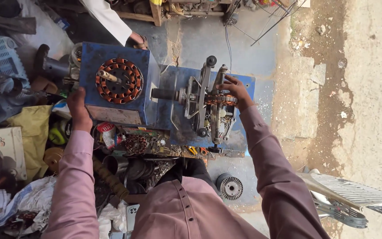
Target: The person secures a motor stator core into a coil winding machine, adjusts the guide mechanism, and winds wire onto the stator by hand.
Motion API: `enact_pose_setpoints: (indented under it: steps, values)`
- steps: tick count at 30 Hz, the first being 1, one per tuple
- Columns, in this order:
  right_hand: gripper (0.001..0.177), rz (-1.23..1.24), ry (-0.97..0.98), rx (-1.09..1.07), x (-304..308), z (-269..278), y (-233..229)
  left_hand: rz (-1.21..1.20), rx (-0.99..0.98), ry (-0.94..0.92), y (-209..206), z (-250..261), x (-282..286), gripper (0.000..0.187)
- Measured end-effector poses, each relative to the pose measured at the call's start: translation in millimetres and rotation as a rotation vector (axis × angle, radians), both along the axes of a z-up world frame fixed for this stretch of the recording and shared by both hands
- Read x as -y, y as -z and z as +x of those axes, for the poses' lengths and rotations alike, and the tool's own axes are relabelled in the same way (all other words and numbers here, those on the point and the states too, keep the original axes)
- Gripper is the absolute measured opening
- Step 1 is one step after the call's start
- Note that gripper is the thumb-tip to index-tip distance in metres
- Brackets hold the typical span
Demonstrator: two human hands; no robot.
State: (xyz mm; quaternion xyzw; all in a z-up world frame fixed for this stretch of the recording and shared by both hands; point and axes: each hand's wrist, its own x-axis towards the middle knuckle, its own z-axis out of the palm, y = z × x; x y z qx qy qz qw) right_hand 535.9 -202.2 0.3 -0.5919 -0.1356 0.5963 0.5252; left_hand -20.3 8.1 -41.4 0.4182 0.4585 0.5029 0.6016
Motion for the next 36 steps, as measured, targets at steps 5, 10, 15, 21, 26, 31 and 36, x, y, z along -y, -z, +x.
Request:
enact_pose_setpoints:
  steps: [5,10,15,21,26,31,36]
  values:
    - [0.080,-0.012,-0.011,0.017,1.3,2.6,1.1,-0.010,-0.011,-0.017,-24.5,11.7,7.0,0.040]
    - [0.085,-0.044,0.001,0.040,0.6,4.3,3.6,-0.007,0.022,0.060,-32.6,11.6,11.8,0.048]
    - [0.088,-0.087,-0.020,0.163,-3.0,9.9,15.5,-0.064,-0.012,-0.108,3.6,2.7,2.5,0.047]
    - [0.083,0.030,-0.035,0.072,-1.4,12.0,20.3,-0.082,-0.021,-0.063,9.9,-4.3,1.9,0.044]
    - [0.070,0.021,-0.013,0.026,1.5,5.6,7.1,-0.070,-0.012,-0.072,4.7,-1.0,-0.4,0.037]
    - [0.062,0.068,0.004,-0.060,1.9,0.1,-8.6,-0.055,-0.039,-0.098,3.2,1.3,2.2,0.029]
    - [0.062,0.032,0.016,-0.044,-0.2,-3.1,-11.8,-0.003,-0.026,-0.060,9.9,-1.6,2.1,0.028]
